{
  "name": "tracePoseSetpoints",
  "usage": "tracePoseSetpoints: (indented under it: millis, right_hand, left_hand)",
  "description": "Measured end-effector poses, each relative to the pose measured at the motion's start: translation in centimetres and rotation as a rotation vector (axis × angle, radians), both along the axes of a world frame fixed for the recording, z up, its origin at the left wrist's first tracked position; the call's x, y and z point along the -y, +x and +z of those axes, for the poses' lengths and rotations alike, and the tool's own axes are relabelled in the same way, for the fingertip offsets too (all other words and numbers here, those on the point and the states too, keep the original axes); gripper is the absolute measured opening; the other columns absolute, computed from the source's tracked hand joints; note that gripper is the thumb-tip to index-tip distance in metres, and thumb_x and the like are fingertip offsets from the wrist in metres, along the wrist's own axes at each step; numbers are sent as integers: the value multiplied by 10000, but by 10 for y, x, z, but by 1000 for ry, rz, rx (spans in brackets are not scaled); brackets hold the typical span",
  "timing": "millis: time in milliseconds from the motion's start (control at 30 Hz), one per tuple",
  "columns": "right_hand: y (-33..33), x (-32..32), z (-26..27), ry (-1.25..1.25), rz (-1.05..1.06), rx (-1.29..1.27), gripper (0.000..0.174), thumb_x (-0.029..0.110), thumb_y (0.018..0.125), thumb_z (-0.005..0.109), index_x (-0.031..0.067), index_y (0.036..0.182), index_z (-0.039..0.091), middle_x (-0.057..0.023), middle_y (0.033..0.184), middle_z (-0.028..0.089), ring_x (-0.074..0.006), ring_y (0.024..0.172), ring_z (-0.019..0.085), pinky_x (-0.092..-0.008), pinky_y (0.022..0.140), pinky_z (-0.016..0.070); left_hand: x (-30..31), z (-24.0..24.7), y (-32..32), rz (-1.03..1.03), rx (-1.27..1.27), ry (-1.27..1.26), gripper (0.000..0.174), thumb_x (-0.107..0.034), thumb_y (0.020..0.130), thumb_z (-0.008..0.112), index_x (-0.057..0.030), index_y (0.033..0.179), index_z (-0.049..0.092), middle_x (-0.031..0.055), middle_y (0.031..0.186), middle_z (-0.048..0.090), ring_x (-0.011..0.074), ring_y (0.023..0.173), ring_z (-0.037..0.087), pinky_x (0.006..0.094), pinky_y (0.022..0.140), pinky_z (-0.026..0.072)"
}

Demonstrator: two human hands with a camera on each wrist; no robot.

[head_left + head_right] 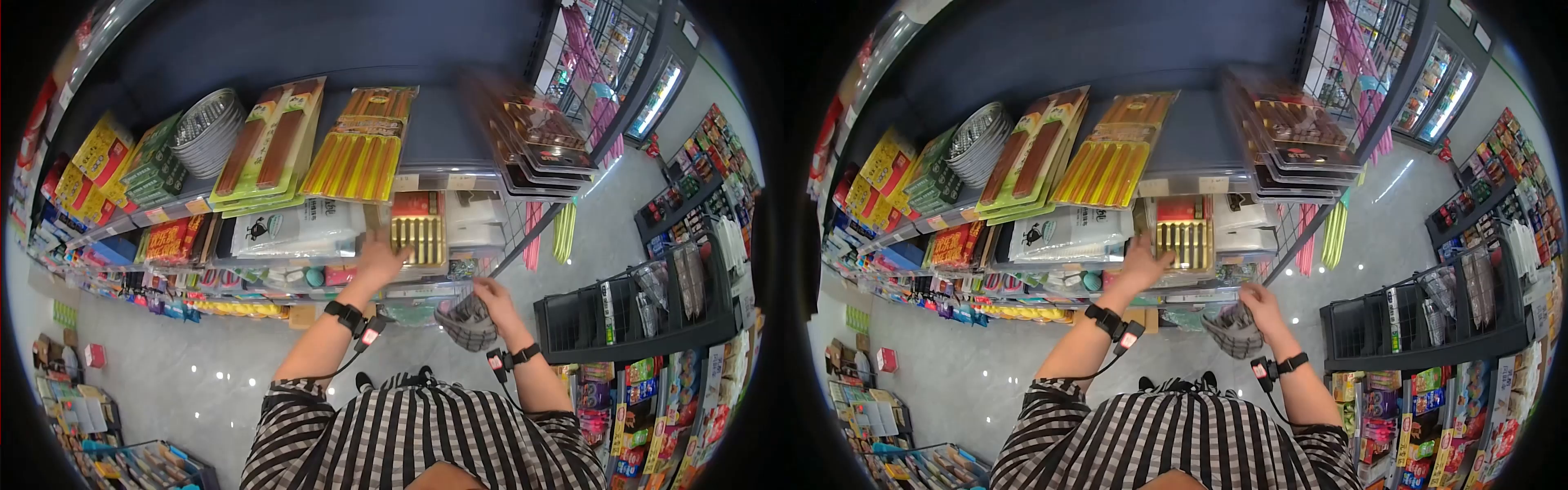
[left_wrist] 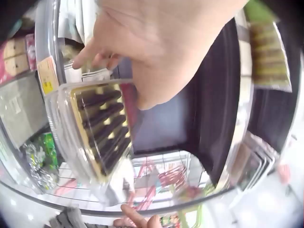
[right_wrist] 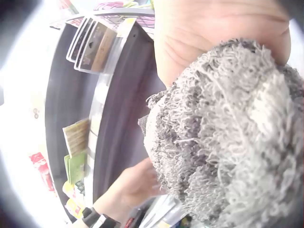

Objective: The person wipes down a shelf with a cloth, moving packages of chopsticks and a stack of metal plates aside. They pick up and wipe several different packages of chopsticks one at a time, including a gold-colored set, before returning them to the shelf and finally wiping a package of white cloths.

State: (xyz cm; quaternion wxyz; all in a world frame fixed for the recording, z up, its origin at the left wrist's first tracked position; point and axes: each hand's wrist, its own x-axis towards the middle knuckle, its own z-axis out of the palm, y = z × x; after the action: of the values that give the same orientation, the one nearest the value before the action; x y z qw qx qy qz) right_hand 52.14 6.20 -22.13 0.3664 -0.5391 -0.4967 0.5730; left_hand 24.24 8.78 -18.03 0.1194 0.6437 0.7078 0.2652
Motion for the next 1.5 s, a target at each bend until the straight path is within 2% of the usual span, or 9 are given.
tracePoseSetpoints:
  millis: [167, 333, 533, 800, 900, 1100, 1233, 1300, 1500]
  right_hand:
    - [38, 41, -70, -145, 13, 115, 357, 246, 868, 634, -47, 1073, 625, -71, 922, 639, -150, 864, 580, -277, 776, 457]
    - [57, 60, -86, -145, -18, 184, 302, 220, 853, 648, -40, 1005, 652, -71, 872, 651, -135, 820, 583, -276, 733, 463]
    - [42, 60, -69, -24, 68, 242, 271, 193, 847, 646, -44, 979, 649, -45, 785, 631, -109, 732, 556, -254, 659, 446]
    - [43, 79, -94, 27, 31, 254, 274, 198, 810, 667, -35, 954, 657, -132, 755, 671, -169, 686, 619, -299, 633, 485]
    - [49, 86, -94, -13, 42, 279, 260, 200, 834, 657, -29, 956, 653, -45, 745, 630, -111, 692, 556, -264, 634, 451]
    - [53, 88, -84, -18, 5, 344, 309, 229, 844, 648, -44, 988, 652, -63, 799, 657, -134, 740, 590, -274, 669, 466]
    - [54, 65, -33, -54, -189, 2, 293, 221, 872, 618, -43, 996, 649, -49, 847, 644, -132, 773, 583, -265, 707, 457]
    - [54, 49, 2, -23, -271, -167, 277, 215, 899, 589, -31, 1016, 640, -43, 882, 630, -121, 798, 574, -259, 720, 457]
    - [-4, 32, 104, 178, -52, -420, 205, 181, 937, 544, 15, 1025, 624, -17, 916, 605, -92, 840, 541, -242, 749, 445]
  left_hand:
    - [47, 16, -13, -57, 144, 147, 553, -226, 768, 716, 5, 1224, 504, 233, 1163, 517, 407, 1078, 520, 455, 920, 441]
    - [81, 138, -25, -196, -314, 993, 540, -69, 669, 748, -54, 1175, 560, 175, 1205, 518, 344, 1086, 534, 459, 966, 419]
    - [35, 209, -44, -242, -788, 656, 571, -24, 734, 583, -94, 1296, 506, 200, 1284, 491, 394, 1147, 509, 472, 995, 410]
    - [26, 200, -20, -118, -862, 568, 539, -43, 754, 535, -68, 1291, 498, 240, 1219, 548, 416, 1096, 553, 450, 916, 470]
    - [19, 197, -35, -60, -855, 531, 515, -40, 760, 528, -60, 1275, 503, 238, 1221, 549, 418, 1096, 555, 452, 920, 468]
    - [20, 186, -49, -119, -855, 537, 523, -48, 766, 556, -58, 1285, 489, 239, 1259, 535, 406, 1124, 548, 452, 948, 451]
    - [47, 213, -18, -187, -803, 626, 579, -115, 729, 692, -41, 1268, 492, 204, 1209, 566, 388, 1104, 551, 441, 926, 453]
    - [63, 203, -8, -484, -381, 779, 580, -103, 735, 690, -37, 1273, 484, 197, 1232, 548, 369, 1121, 538, 433, 930, 444]
    - [95, 110, 47, -693, 295, 50, 847, -134, 679, 785, -17, 1394, 347, 197, 1329, 488, 334, 1244, 467, 406, 1020, 395]
